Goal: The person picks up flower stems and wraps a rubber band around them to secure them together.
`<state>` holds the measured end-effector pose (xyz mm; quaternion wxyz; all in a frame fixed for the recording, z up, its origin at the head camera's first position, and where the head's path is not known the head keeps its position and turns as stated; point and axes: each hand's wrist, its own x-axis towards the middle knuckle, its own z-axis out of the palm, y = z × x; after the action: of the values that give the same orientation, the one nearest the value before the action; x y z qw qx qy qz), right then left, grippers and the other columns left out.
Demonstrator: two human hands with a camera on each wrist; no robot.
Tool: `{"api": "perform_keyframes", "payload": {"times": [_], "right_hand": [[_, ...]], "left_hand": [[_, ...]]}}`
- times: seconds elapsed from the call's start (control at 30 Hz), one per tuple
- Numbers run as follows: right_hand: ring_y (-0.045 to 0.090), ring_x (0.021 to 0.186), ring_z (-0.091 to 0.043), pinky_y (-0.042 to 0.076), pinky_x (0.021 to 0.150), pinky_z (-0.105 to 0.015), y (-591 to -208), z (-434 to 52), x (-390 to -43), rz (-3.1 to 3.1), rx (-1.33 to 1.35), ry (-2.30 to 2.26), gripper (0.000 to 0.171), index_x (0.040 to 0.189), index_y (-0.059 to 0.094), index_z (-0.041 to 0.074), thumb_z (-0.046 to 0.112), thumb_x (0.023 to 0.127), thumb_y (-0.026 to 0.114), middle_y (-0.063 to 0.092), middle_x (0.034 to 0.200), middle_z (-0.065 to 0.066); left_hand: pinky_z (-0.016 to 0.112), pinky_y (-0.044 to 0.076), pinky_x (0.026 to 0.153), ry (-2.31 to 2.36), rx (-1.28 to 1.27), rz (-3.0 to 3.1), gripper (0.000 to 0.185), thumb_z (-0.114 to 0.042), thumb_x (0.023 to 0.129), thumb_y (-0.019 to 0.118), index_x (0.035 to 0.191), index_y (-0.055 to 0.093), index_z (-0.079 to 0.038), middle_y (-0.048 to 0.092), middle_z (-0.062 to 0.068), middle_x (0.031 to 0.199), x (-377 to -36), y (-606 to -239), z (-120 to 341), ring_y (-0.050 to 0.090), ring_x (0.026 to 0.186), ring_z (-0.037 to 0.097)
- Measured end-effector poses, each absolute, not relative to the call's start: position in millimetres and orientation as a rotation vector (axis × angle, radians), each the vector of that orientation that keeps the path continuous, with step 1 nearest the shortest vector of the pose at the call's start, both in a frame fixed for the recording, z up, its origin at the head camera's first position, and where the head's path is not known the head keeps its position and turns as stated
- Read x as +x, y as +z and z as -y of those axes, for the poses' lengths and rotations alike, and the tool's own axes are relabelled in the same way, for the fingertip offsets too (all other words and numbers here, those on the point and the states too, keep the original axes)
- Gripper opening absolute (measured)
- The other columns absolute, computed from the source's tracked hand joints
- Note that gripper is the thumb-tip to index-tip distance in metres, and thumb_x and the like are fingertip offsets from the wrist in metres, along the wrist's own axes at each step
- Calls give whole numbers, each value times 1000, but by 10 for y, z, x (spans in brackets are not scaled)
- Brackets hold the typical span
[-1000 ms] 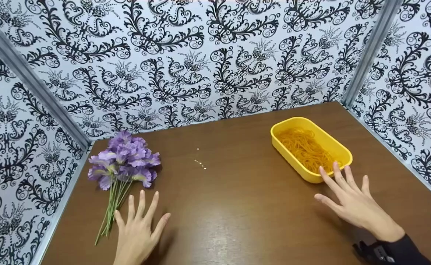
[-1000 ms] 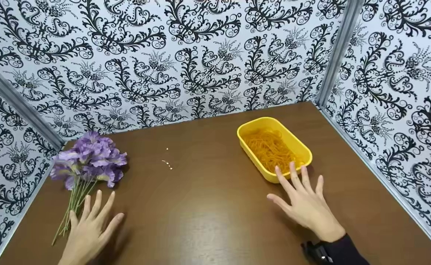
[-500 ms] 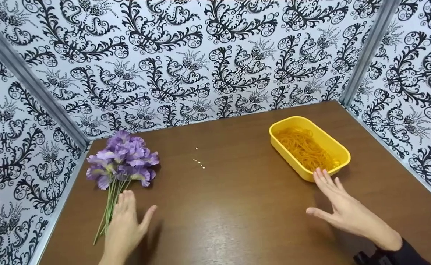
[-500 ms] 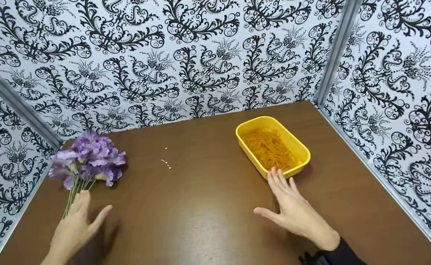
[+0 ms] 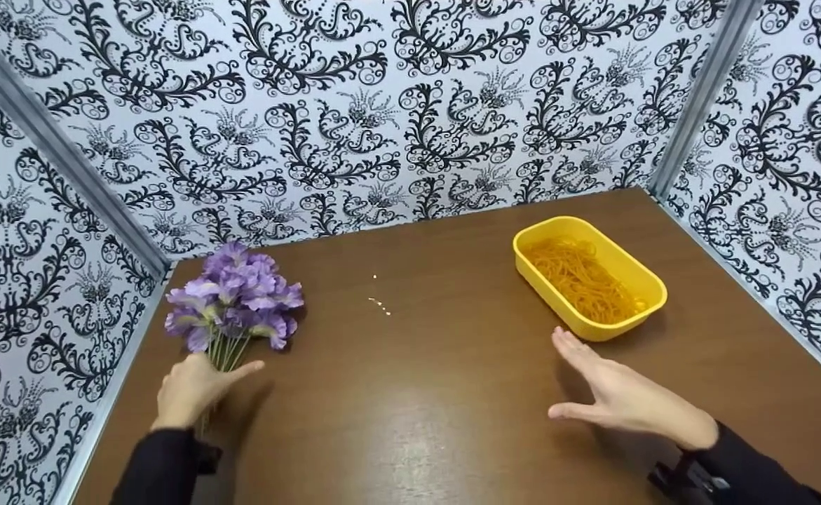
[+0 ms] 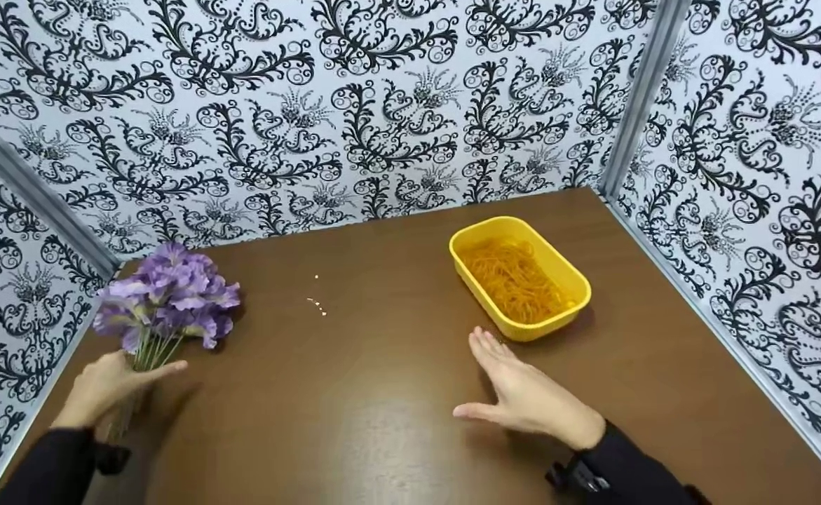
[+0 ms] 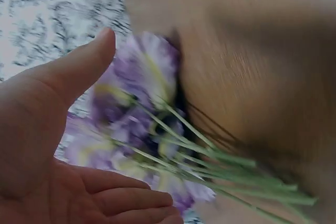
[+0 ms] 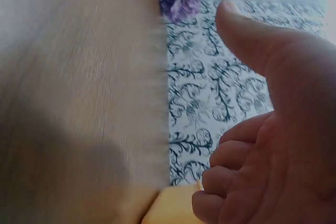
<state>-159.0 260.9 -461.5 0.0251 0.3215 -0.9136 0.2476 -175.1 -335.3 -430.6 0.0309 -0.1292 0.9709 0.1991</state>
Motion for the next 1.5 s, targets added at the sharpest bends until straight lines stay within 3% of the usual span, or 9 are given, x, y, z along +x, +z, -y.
{"api": "perform_keyframes", "payload": {"times": [0.07,0.23,0.33,0.6,0.73,0.97,1.33,1.5], "right_hand": [[32,143,-44,14,117,-23,-4613,-2557,-1633,2869,1021,729,99,151,34,-10,58,88,71,30,157,-29],[30,145,-43,27,114,-58,-4611,-2453,-1713,2961,1093,671,103,152,31,-10,65,89,64,28,158,-30],[29,145,-44,27,112,-62,-4613,-2418,-1733,2973,1122,663,105,152,30,-11,66,89,63,27,157,-32],[28,146,-45,26,113,-62,-4625,-2346,-1768,2995,1147,712,105,152,29,-11,67,90,62,26,158,-32],[27,146,-46,26,114,-62,-4660,-2321,-1808,3025,1166,760,103,153,28,-10,64,91,64,25,158,-32],[25,148,-42,24,116,-61,-4723,-2266,-1966,3098,1157,841,104,154,25,-9,64,90,64,23,159,-31],[27,148,-39,25,117,-57,-4780,-2066,-2152,3172,1134,872,105,155,25,-7,65,90,64,23,160,-29],[27,148,-37,25,118,-56,-4770,-1968,-2220,3181,1132,861,105,156,25,-6,66,90,64,23,161,-27]], "left_hand": [[50,52,61,580,-410,-2940,82,-85,70,67,75,48,-5,62,24,81,-1836,-4296,3403,60,71,35],[60,51,78,511,-414,-2872,97,-82,72,69,101,58,10,56,43,117,-1993,-4339,3431,60,98,54],[63,50,84,501,-417,-2855,98,-76,76,71,111,58,14,52,44,126,-2068,-4372,3407,56,108,59],[60,49,85,518,-469,-2826,88,-68,81,72,116,60,12,50,41,132,-2264,-4350,3387,53,114,59],[61,49,90,537,-496,-2801,94,-63,81,74,130,53,14,48,40,136,-2342,-4360,3400,51,118,58],[63,44,98,594,-577,-2758,102,-58,80,77,138,42,19,39,45,140,-2439,-4367,3442,45,123,61],[64,38,107,734,-587,-2744,104,-50,80,79,143,33,19,33,48,142,-2554,-4412,3463,37,129,63],[62,37,109,737,-535,-2759,96,-41,83,76,139,34,25,36,47,140,-2661,-4456,3464,40,128,62]]}}
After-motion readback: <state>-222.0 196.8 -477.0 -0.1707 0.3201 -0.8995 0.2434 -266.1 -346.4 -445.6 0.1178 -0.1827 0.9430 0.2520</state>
